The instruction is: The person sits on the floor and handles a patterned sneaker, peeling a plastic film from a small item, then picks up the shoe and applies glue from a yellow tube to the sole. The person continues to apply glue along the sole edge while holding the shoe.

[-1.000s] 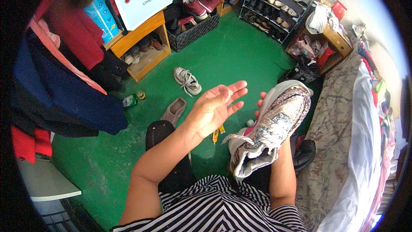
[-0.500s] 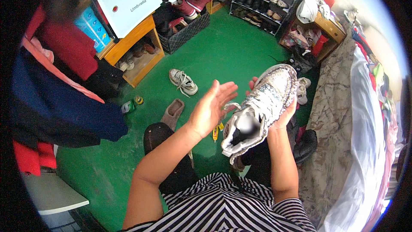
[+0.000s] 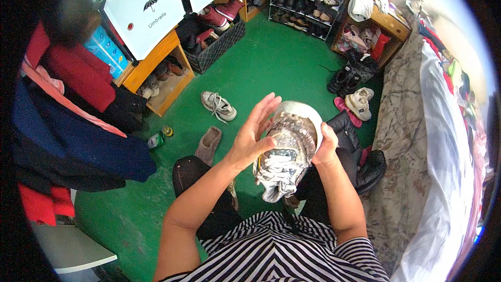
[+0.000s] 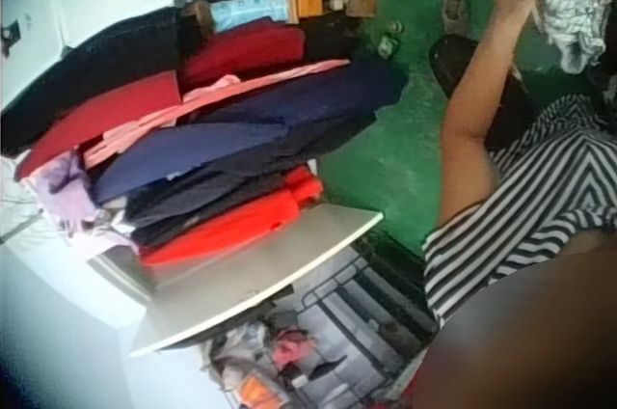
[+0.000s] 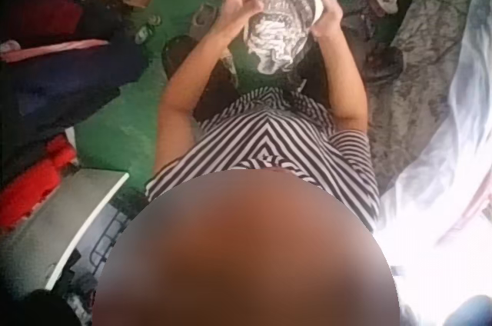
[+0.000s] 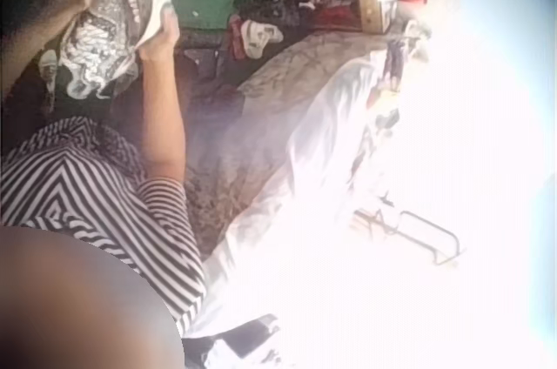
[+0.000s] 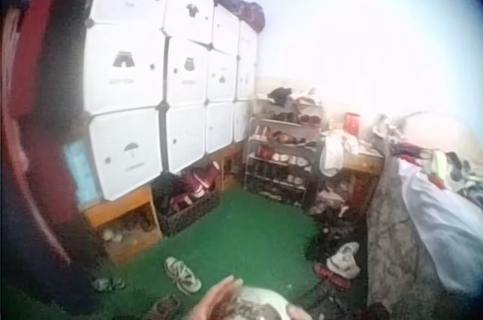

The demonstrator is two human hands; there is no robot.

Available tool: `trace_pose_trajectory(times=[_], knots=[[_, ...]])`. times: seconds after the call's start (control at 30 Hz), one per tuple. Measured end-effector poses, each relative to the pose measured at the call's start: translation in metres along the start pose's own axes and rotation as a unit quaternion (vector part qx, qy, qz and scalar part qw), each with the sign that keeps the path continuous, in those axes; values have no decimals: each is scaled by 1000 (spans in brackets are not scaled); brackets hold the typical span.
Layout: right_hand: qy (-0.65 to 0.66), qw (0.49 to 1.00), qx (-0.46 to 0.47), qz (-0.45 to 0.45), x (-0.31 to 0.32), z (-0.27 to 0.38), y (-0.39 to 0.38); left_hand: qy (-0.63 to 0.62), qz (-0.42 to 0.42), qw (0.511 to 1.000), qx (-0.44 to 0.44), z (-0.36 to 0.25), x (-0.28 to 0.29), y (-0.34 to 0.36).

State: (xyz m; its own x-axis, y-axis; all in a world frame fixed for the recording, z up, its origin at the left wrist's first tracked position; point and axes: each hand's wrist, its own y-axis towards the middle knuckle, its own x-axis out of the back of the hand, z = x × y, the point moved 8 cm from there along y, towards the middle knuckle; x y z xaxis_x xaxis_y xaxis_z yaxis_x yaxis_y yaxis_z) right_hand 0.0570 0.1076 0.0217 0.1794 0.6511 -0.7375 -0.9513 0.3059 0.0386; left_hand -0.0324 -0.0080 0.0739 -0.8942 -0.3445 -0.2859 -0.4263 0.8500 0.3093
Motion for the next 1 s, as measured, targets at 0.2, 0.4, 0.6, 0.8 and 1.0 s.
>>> trace_pose_trajectory(times=[0.2, 0.4, 0.6, 0.8, 1.0], knots=[[-32, 997, -21, 60, -19, -5, -2, 0, 32, 999, -18, -22, -9, -1], [-101, 989, -26, 102, -34, 3, -4, 62, 78, 994, -38, -26, -7, -4], [-111, 987, -31, 112, -34, 3, -2, 68, 77, 994, -33, -26, -4, -5], [-132, 985, -49, 103, -31, -2, -1, 45, 55, 997, -39, -28, -2, -4], [-143, 989, 34, 15, -25, 10, 7, 99, -108, 988, -52, -25, 28, 0]])
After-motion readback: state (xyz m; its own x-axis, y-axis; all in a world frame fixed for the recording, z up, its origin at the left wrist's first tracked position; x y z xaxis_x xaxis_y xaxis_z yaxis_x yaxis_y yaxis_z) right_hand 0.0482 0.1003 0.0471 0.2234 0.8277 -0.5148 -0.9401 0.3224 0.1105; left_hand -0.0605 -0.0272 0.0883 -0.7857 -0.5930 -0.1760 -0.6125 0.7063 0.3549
